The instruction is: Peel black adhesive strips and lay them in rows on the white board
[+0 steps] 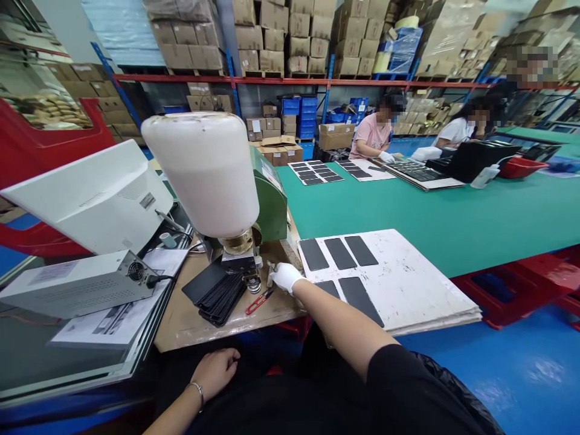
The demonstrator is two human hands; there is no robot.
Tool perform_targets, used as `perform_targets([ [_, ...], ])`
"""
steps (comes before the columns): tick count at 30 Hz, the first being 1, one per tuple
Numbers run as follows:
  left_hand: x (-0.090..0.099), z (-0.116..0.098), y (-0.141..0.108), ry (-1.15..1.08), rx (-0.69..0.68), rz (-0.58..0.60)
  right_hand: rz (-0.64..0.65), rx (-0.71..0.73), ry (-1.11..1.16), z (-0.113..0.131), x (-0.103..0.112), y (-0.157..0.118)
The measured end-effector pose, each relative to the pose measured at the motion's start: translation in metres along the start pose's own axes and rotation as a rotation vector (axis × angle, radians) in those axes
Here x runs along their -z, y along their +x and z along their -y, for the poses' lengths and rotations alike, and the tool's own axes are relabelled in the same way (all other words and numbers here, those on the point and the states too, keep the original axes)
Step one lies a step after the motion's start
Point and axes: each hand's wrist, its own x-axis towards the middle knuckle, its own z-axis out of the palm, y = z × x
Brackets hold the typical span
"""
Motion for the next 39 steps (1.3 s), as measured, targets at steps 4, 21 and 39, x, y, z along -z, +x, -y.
perform_targets([
  [4,0.004,-0.007,0.003,-0.055,0.019,0.034,0.291,-0.081,-0.145,0.0,-0.004,0.013],
  [21,0.199,-0.018,0.037,-0.037,0.037,-0.51,0.38,0.029,-0.151,0.021,0.031,-0.077],
  [39,0.225,-0.024,0.004,-0.245,0.078,-0.467,0.417,0.017,0.251,0.033,0.033,-0.118],
])
